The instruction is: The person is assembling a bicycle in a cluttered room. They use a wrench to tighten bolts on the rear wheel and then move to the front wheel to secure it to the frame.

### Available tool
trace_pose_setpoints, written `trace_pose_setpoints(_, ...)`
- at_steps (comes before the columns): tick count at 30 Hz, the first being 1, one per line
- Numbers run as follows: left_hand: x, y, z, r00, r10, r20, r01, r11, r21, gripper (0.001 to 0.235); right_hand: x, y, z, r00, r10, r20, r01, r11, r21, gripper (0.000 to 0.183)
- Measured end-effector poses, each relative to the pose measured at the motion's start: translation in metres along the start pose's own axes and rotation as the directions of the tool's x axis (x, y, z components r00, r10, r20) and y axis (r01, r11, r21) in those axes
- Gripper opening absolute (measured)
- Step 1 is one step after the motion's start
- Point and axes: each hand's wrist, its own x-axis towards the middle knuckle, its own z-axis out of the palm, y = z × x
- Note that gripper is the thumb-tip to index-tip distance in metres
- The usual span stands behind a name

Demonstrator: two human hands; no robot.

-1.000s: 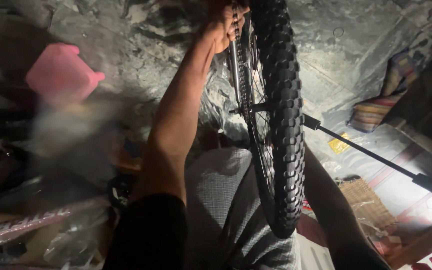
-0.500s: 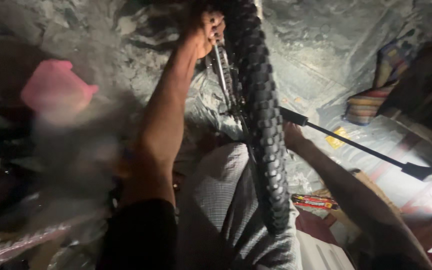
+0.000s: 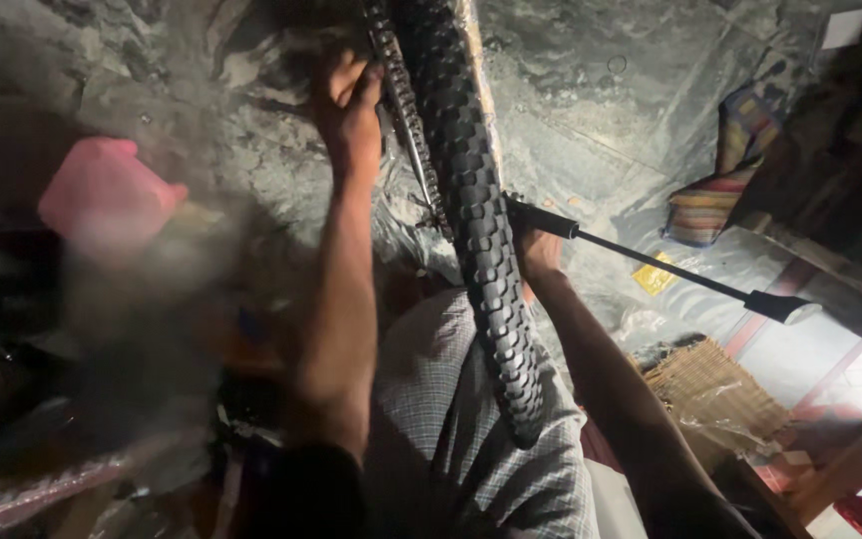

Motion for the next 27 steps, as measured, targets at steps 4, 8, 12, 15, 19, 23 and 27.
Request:
trace_pose_setpoints(4,-0.112,0.100,0.008,0.999,0.007,-0.042,-0.014,0.984,-0.180,0.045,0.008,-0.010,-0.006,0.992,-0.121,0.031,0.118,0.988,0.096,0.027)
trace_pose_setpoints(8,-0.175,0.164,0.044,0.970,-0.189,0.153,0.207,0.972,-0.111,0.051,0.006,-0.046,-0.022,0.987,-0.130,0.098,0.092,0.942,0.323,0.028)
trace_pose_setpoints(12,-0.190,0.175,0.067,0.986,-0.032,0.165,0.073,0.967,-0.246,0.069,0.032,-0.083,-0.035,0.983,-0.178,0.050,0.125,0.838,0.531,0.030)
trace_pose_setpoints(15,-0.218,0.162,0.057,0.967,-0.048,0.251,0.132,0.935,-0.328,0.068,0.032,-0.085,-0.038,0.983,-0.169,0.071,0.099,0.817,0.568,0.031)
trace_pose_setpoints(19,-0.311,0.118,0.019,0.917,0.075,0.391,-0.156,0.971,0.180,0.048,0.012,-0.074,-0.027,0.973,-0.149,0.179,0.029,0.841,0.540,0.032)
trace_pose_setpoints(23,-0.420,0.034,-0.027,0.853,-0.078,0.515,-0.278,0.768,0.577,0.030,0.009,-0.058,-0.019,0.969,-0.140,0.204,0.015,0.856,0.516,0.034)
trace_pose_setpoints(27,-0.433,-0.036,-0.074,0.950,-0.295,0.099,0.146,0.704,0.695,0.021,0.013,-0.043,-0.014,0.965,-0.131,0.227,0.001,0.869,0.495,0.035)
